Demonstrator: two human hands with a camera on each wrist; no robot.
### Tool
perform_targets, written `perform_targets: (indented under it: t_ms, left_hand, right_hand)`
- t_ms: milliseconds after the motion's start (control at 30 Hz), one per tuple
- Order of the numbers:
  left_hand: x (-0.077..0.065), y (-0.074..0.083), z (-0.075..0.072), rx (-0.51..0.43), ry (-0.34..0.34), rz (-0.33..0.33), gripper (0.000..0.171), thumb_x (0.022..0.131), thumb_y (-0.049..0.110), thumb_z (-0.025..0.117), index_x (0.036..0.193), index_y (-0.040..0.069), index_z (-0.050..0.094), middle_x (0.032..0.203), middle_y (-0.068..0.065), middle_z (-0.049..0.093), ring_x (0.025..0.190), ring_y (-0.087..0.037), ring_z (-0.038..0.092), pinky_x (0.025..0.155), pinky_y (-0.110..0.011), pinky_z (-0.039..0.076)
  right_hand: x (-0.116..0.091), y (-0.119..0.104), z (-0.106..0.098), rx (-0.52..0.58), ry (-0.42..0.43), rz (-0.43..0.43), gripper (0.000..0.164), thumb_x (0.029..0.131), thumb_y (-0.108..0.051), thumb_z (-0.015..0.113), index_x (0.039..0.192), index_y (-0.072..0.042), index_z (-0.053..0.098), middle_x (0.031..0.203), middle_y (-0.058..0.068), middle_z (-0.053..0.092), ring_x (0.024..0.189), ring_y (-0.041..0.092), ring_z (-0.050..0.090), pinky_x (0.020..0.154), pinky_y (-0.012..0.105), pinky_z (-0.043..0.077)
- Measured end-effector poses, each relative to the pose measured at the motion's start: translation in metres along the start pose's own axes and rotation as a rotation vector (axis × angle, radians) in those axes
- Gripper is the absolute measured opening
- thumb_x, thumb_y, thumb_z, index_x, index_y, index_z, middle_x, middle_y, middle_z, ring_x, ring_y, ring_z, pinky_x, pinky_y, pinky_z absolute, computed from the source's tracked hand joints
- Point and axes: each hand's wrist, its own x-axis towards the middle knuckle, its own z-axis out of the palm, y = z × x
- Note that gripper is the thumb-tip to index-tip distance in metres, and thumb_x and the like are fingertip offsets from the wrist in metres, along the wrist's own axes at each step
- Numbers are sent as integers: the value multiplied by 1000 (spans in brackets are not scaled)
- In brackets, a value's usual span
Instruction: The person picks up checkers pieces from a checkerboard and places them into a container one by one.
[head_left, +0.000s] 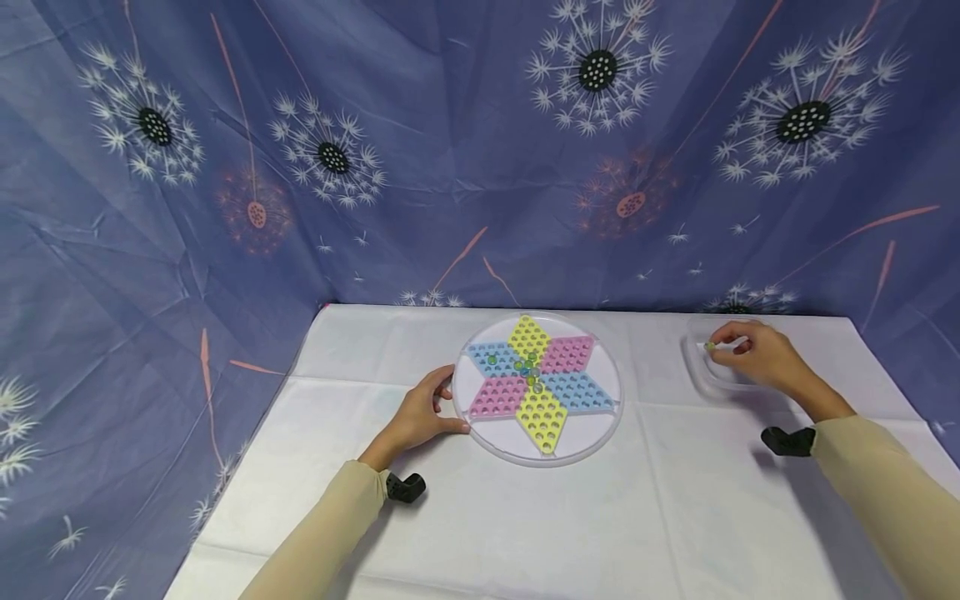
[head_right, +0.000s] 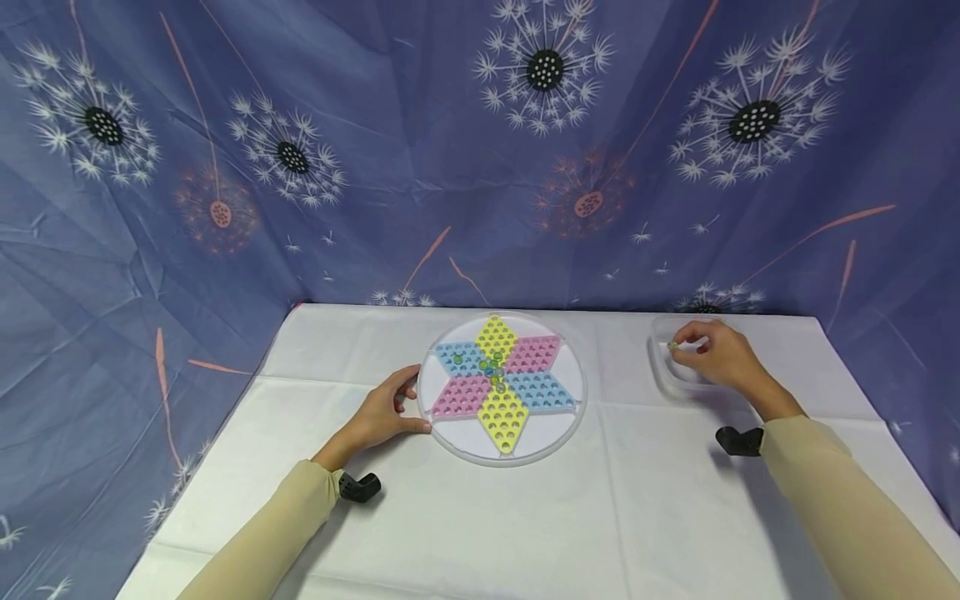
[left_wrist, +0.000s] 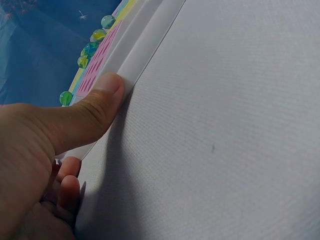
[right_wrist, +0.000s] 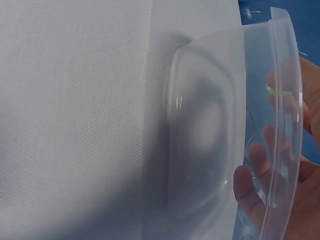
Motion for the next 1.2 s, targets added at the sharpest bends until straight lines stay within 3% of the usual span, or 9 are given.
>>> perform_targets:
  t_ms: [367, 700, 967, 1200]
  left_hand:
    - [1, 2, 0, -9, 9, 1, 105, 68, 17, 98, 157, 8, 42, 114, -6, 59, 87, -19, 50, 77, -30, 43]
    - [-1, 3, -1, -5, 5, -5, 106, 69, 19, 98, 157, 9, 41, 112, -5, 59, 86, -19, 49, 77, -30, 43]
    - [-1, 2, -1, -5, 3, -7, 105, 70, 18, 97, 158, 8, 40, 112, -6, 58, 86, -18, 49, 77, -30, 43]
    - [-1, 1, 0, -3, 7, -5, 105, 70, 17, 97, 157, 7, 40, 114, -6, 58, 87, -19, 49, 78, -30, 43]
  right_hand:
    - [0, 0, -2, -2, -17, -1, 26, 97, -30, 73, 111, -8, 71, 118, 25, 58, 91, 31, 57, 64, 38, 47]
    - [-1, -2, 1, 19, 30, 11, 53, 96, -36, 73, 134, -2, 60, 122, 31, 60, 97, 41, 62, 68, 38, 48]
    - [-2, -5, 3, 20, 31, 23, 57, 97, -37, 73, 139, -2, 56, 124, 31, 59, 100, 43, 62, 71, 39, 49]
    - [-3, -7, 1, 27, 40, 18, 56, 97, -37, 72, 139, -4, 56, 124, 31, 59, 103, 45, 61, 76, 49, 51]
